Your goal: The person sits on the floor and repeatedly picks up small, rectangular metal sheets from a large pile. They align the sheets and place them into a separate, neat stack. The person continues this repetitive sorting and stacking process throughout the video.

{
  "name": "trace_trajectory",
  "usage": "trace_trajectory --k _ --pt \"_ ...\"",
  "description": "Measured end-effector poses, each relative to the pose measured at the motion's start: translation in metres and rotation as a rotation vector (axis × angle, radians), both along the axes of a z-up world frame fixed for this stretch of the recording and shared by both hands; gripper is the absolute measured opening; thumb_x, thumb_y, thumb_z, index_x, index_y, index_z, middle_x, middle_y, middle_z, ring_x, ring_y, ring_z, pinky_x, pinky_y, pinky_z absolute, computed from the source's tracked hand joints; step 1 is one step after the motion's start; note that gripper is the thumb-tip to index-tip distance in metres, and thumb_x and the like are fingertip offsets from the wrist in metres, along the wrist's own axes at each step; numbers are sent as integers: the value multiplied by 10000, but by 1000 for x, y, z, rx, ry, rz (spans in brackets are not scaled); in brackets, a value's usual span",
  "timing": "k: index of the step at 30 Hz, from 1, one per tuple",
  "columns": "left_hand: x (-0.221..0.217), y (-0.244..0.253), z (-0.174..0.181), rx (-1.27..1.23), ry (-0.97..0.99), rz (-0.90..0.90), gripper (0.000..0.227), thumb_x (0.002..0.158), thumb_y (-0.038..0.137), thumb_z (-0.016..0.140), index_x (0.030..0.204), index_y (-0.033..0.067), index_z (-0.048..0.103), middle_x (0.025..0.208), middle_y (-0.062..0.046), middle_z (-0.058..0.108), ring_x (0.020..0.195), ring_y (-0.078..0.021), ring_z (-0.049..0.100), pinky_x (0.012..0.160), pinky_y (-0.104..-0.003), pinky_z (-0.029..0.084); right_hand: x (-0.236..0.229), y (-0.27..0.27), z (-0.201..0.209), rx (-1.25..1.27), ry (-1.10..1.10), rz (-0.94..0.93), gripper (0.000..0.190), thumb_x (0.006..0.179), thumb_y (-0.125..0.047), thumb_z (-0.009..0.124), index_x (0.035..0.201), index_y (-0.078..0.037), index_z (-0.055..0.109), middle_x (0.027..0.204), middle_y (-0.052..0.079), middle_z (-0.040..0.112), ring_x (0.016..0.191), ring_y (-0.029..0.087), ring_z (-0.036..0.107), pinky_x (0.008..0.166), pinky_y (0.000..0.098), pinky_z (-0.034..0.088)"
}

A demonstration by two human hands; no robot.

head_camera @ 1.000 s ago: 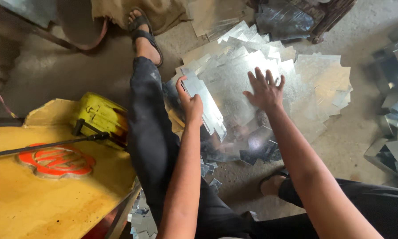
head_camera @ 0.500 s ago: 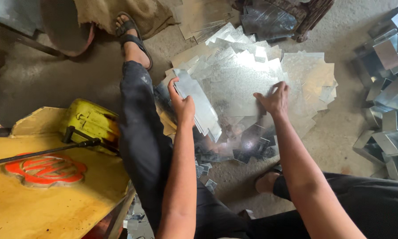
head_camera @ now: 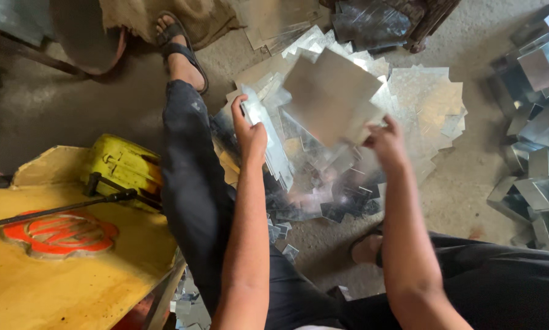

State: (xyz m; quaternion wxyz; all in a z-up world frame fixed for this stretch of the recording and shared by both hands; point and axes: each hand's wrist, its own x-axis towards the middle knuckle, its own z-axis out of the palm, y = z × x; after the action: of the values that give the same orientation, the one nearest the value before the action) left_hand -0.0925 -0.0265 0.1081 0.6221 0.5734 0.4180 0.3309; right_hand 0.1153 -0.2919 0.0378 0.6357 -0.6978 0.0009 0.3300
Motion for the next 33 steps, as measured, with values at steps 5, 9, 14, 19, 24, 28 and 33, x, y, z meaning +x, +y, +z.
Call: trace_trajectory --k 5,9,14,19,24,28,33 --pt "-3 12 -14 -131 -78 98 500 951 -93 495 1396 133 471 1437 -154 545 1320 -297 556 1099 -357 432 -78 62 -30 -139 -213 153 630 952 -25 643 1503 -22 337 987 163 654 812 224 688 640 315 547" --pt "-5 17 -35 -179 -181 109 666 783 -112 446 1399 142 469 1400 -153 546 1279 -280 559 1087 -354 414 -125 54 -43 -35 -342 279 405 960 49 636 1350 14 528 1098 208 695 909 262 684 701 336 537" --pt "-3 20 -36 -124 -50 161 327 1123 118 568 1443 117 504 1528 -131 481 1394 -253 468 1158 -368 341 -146 52 11 -83 -389 655 487 877 52 663 1340 -73 576 1344 167 667 1140 288 699 910 367 609" --pt "-8 14 -21 -180 -115 91 569 879 -72 570 1392 133 436 1461 -176 480 1345 -299 502 1127 -372 371 -82 53 5 -241 -178 377 570 887 -98 720 1433 -145 564 1361 136 650 1143 314 673 905 439 595" --pt "-7 12 -21 -9 -60 51 704 741 -183 401 1374 123 440 1454 -204 482 1401 -328 479 1171 -370 330 57 23 -90 -725 -1187 76 1036 733 -412 1018 1468 71 470 1207 249 689 1030 406 660 869 519 532" --pt "-4 9 -14 -48 -36 27 666 754 -173 403 1347 126 445 1425 -191 508 1376 -327 501 1132 -366 363 85 21 -86 -564 -634 161 923 761 -431 929 1412 64 503 992 173 745 869 250 699 732 393 555" --pt "-4 5 -17 -6 -76 -23 616 790 -141 431 1346 118 483 1403 -177 535 1318 -320 528 1120 -360 383 49 20 8 -418 -241 257 451 881 -406 799 1097 -13 754 841 45 660 738 159 587 609 332 472"
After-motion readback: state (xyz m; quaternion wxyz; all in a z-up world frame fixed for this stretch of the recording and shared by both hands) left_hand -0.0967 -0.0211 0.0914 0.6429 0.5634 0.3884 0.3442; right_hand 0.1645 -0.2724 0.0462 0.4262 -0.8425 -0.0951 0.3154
